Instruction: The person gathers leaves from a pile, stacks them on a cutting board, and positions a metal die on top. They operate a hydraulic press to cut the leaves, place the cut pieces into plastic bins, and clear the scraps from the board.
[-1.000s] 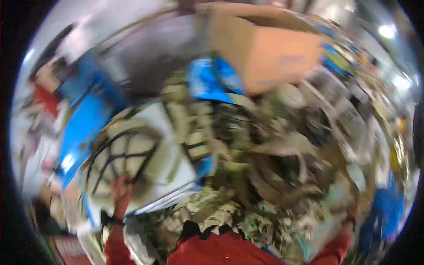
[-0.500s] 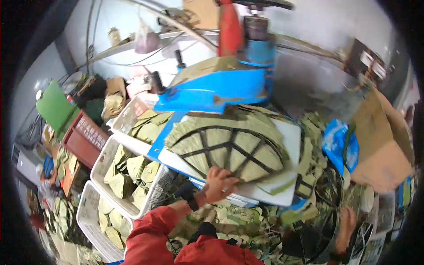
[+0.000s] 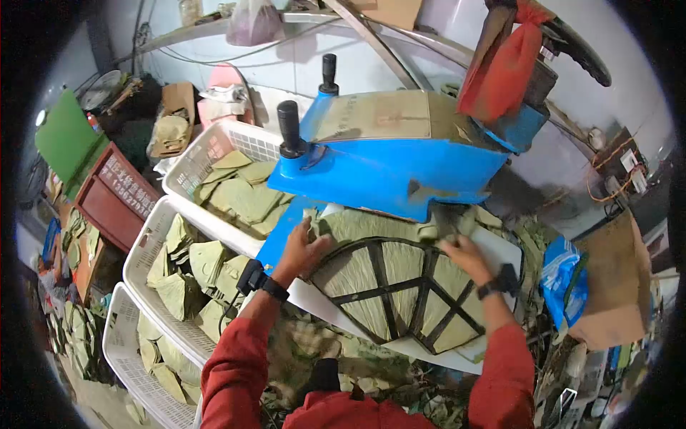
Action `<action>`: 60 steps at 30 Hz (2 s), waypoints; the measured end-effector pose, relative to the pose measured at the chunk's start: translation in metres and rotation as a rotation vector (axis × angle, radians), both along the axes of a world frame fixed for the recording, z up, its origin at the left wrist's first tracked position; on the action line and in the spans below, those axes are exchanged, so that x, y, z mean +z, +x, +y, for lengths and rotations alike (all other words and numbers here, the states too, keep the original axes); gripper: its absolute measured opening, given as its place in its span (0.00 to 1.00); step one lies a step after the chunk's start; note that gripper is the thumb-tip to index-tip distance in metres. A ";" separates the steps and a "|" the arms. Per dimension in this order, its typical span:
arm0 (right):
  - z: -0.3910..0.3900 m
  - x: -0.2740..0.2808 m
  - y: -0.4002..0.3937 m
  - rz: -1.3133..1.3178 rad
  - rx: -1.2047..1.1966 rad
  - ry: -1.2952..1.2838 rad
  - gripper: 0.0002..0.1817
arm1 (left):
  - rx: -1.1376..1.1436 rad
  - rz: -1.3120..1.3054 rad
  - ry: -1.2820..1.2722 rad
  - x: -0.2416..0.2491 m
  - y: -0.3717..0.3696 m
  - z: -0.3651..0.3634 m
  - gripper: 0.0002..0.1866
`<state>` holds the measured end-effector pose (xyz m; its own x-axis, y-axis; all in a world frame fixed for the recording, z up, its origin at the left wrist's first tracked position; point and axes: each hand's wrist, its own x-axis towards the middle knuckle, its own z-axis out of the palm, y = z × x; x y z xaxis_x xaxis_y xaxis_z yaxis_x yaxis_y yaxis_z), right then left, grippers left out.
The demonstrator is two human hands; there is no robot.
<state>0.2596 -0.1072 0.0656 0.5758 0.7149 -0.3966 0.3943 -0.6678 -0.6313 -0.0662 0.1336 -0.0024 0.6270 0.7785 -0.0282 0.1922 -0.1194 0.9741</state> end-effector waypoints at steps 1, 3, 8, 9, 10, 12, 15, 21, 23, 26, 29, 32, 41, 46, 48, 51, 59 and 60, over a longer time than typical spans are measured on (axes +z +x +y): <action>0.025 0.016 -0.022 0.059 0.057 -0.108 0.42 | -0.009 -0.109 -0.150 -0.001 0.006 0.001 0.40; 0.063 0.005 -0.059 -0.178 0.158 -0.065 0.32 | -0.049 -0.051 -0.057 0.000 0.012 0.007 0.42; 0.139 -0.008 -0.170 -0.464 0.622 0.086 0.13 | -0.081 -0.316 -0.285 0.001 0.008 0.009 0.40; 0.150 -0.017 -0.192 -0.454 0.713 0.175 0.14 | -0.054 -0.306 -0.339 0.006 0.003 0.011 0.37; 0.162 -0.025 -0.214 -0.441 0.805 0.264 0.15 | -0.028 -0.296 -0.393 0.018 -0.004 0.011 0.34; 0.160 -0.026 -0.241 -0.335 0.803 0.380 0.16 | 0.022 -0.371 -0.415 0.032 -0.023 0.009 0.22; 0.129 0.005 -0.255 -0.303 0.852 0.563 0.13 | 0.009 -0.165 -0.317 0.023 -0.083 0.004 0.15; 0.003 0.069 -0.152 -0.328 0.616 0.577 0.12 | -0.638 0.508 0.041 0.000 -0.206 -0.119 0.15; -0.039 0.076 -0.125 -0.383 0.472 0.512 0.10 | -0.759 0.625 0.190 -0.074 -0.244 -0.161 0.16; -0.091 0.064 -0.097 -0.382 0.327 0.415 0.10 | -0.785 0.526 0.498 -0.052 -0.218 -0.202 0.18; -0.112 0.044 -0.081 -0.508 0.337 0.400 0.11 | -0.482 0.277 -0.077 0.028 -0.129 -0.212 0.18; -0.110 0.024 -0.085 -0.650 0.393 0.318 0.11 | -0.453 0.196 0.563 0.065 -0.042 -0.235 0.24; -0.072 -0.021 -0.082 -0.748 0.401 0.236 0.13 | -0.535 0.715 0.690 0.100 0.059 -0.282 0.32; -0.072 -0.038 -0.076 -0.714 0.367 0.370 0.14 | -0.178 0.437 1.024 0.034 0.061 -0.282 0.31; -0.074 -0.037 -0.080 -0.682 0.370 0.334 0.14 | -0.280 0.549 0.908 0.046 0.060 -0.279 0.32; -0.074 -0.029 -0.087 -0.732 0.364 0.267 0.13 | -0.266 0.520 0.954 0.047 0.064 -0.273 0.33; -0.094 0.015 -0.123 -0.964 0.356 0.497 0.12 | -0.423 0.535 0.876 0.062 0.049 -0.258 0.31; -0.095 0.022 -0.127 -0.938 0.369 0.561 0.10 | -0.435 0.510 0.847 0.059 0.046 -0.255 0.31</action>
<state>0.1325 -0.2020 0.0876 0.1952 0.8418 0.5032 0.9785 -0.1322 -0.1584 -0.0199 -0.1211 0.0569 0.9213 0.3808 0.0787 0.3300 -0.8728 0.3597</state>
